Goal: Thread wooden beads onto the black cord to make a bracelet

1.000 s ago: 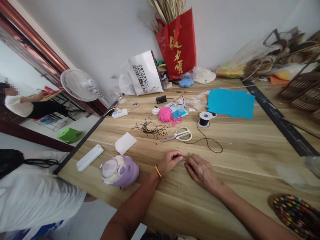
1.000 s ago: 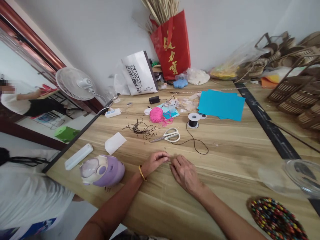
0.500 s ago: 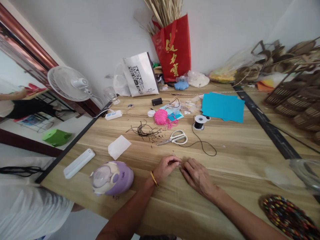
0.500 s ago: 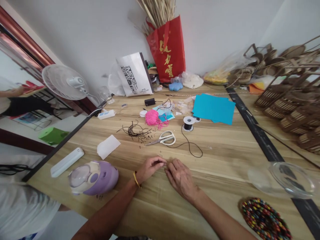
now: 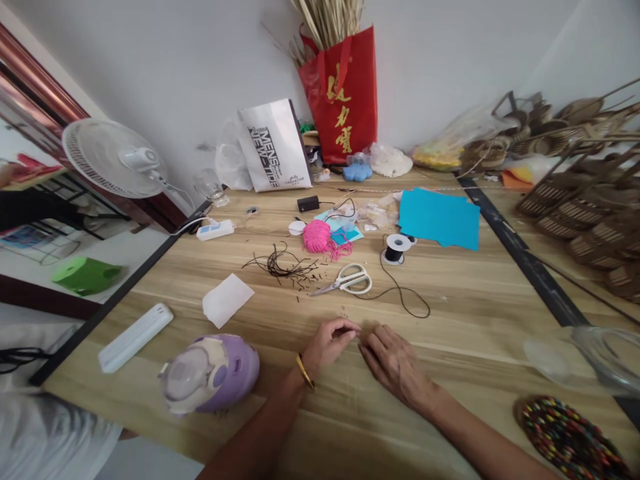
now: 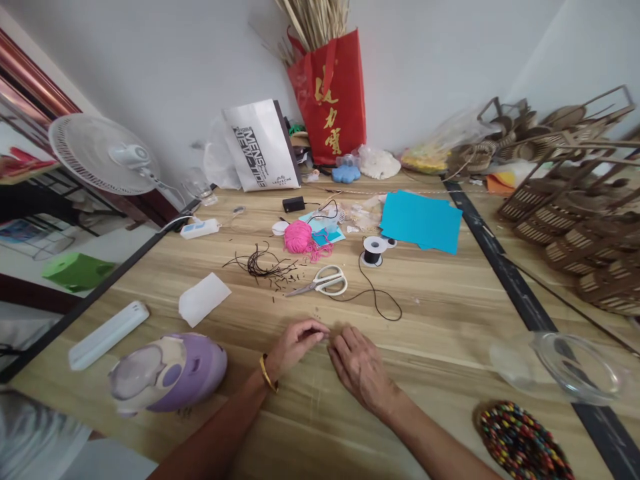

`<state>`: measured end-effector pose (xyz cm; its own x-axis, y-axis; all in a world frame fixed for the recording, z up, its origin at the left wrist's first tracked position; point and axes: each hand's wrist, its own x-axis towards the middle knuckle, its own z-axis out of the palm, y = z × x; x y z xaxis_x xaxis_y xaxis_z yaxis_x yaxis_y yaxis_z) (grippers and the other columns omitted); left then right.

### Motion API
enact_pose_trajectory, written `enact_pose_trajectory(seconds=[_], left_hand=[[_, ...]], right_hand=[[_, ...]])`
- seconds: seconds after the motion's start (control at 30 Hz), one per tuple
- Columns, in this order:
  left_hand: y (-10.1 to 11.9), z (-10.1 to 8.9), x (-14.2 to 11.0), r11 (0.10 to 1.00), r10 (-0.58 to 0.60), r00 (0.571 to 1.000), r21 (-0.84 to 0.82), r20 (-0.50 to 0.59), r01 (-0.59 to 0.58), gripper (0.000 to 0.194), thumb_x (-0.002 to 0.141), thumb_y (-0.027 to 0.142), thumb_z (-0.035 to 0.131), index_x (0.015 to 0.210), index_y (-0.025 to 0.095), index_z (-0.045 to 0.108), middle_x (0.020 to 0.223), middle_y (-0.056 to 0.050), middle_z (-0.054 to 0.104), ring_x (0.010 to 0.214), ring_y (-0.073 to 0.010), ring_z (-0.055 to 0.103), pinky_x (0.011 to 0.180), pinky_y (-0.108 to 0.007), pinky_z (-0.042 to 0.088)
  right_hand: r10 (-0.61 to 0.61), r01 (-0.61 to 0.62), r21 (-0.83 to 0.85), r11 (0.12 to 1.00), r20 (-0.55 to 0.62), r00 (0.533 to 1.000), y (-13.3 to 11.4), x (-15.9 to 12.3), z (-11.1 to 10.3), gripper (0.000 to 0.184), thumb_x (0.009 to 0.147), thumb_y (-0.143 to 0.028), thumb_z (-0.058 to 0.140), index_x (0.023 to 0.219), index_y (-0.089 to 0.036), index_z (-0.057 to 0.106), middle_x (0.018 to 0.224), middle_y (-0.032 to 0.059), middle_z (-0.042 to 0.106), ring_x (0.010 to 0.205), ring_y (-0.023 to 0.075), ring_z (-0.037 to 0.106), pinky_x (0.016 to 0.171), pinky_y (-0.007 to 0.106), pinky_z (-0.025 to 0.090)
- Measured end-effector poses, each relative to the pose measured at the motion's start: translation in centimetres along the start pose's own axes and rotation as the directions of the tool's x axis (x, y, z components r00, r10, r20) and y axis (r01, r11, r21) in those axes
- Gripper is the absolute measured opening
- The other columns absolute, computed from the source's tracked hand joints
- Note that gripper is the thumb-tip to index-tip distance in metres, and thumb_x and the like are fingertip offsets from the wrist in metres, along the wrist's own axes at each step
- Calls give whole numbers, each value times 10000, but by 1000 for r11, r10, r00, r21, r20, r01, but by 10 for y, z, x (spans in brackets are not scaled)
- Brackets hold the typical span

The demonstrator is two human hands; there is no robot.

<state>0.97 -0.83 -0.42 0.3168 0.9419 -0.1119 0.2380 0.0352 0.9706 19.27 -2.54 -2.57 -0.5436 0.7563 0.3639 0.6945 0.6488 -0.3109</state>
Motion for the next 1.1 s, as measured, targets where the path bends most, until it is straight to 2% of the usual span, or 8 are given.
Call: enact_pose_trajectory(seconds=[0.2, 0.33, 0.53, 0.67, 0.77, 0.87, 0.97, 1.1], left_hand=[[0, 1, 1, 999, -28, 1000, -30, -4, 27, 201, 837, 219, 535, 931, 124, 685, 935, -77, 699, 879, -178, 629, 811, -269, 474], [-2, 3, 2, 993, -51, 998, -110, -30, 47, 180, 816, 209, 554, 917, 121, 674, 913, -74, 691, 872, -176, 628, 802, -267, 474], [-3, 3, 2, 988, -66, 991, -150, -115, 49, 157, 717, 111, 608, 858, 118, 678, 810, -43, 663, 760, -135, 591, 721, -229, 455], [-1, 2, 2, 986, -73, 977, -162, -200, 41, 118, 676, 112, 646, 793, 116, 661, 708, -16, 625, 664, -112, 557, 647, -212, 433], [2, 2, 1, 985, -67, 976, -168, -205, 32, 118, 647, 129, 680, 757, 117, 639, 663, -2, 605, 628, -106, 542, 622, -210, 423], [7, 2, 1, 993, -63, 978, -114, -199, 40, 106, 644, 167, 690, 708, 119, 621, 627, 7, 585, 598, -101, 516, 595, -210, 400], [10, 1, 2, 999, -46, 978, -22, -203, 43, 182, 658, 269, 695, 625, 127, 586, 574, 23, 533, 559, -95, 454, 556, -212, 353], [10, -2, 3, 995, -15, 981, 92, -193, 33, 381, 763, 449, 576, 540, 145, 523, 509, 38, 418, 531, -98, 385, 532, -223, 298]], right_hand=[[-3, 3, 19, 1000, 2, 1000, 0, 1, -1, 201, 950, -200, 401, 805, -178, 540, 780, 53, 537, 764, 198, 484, 700, 309, 393], [12, -12, 24, 1000, 9, 1000, 1, 0, 0, 198, 951, -220, 412, 805, -179, 540, 786, 54, 544, 764, 199, 488, 702, 312, 396], [2, -2, 2, 1000, 0, 1000, 1, -2, 1, 225, 958, -251, 403, 789, -184, 534, 791, 58, 542, 765, 196, 500, 696, 312, 404], [17, -18, 23, 1000, 9, 1000, 0, -3, -2, 214, 955, -283, 419, 795, -188, 524, 802, 55, 536, 778, 201, 505, 703, 318, 419], [34, -33, 80, 996, -12, 999, 0, -3, -6, 184, 951, -283, 427, 829, -189, 528, 836, 60, 542, 788, 197, 515, 701, 313, 437], [39, -31, 123, 992, -63, 997, 1, 1, -16, 125, 940, -243, 437, 943, -178, 544, 936, 83, 565, 858, 201, 525, 735, 315, 454], [15, -11, 61, 998, -58, 998, 6, 14, -31, 169, 921, -176, 445, 1052, -165, 550, 1034, 105, 578, 938, 221, 509, 790, 340, 448], [-19, 33, -162, 986, 82, 996, 18, 53, -48, 180, 896, -103, 454, 979, -170, 600, 1007, 101, 612, 946, 242, 494, 814, 369, 411]])
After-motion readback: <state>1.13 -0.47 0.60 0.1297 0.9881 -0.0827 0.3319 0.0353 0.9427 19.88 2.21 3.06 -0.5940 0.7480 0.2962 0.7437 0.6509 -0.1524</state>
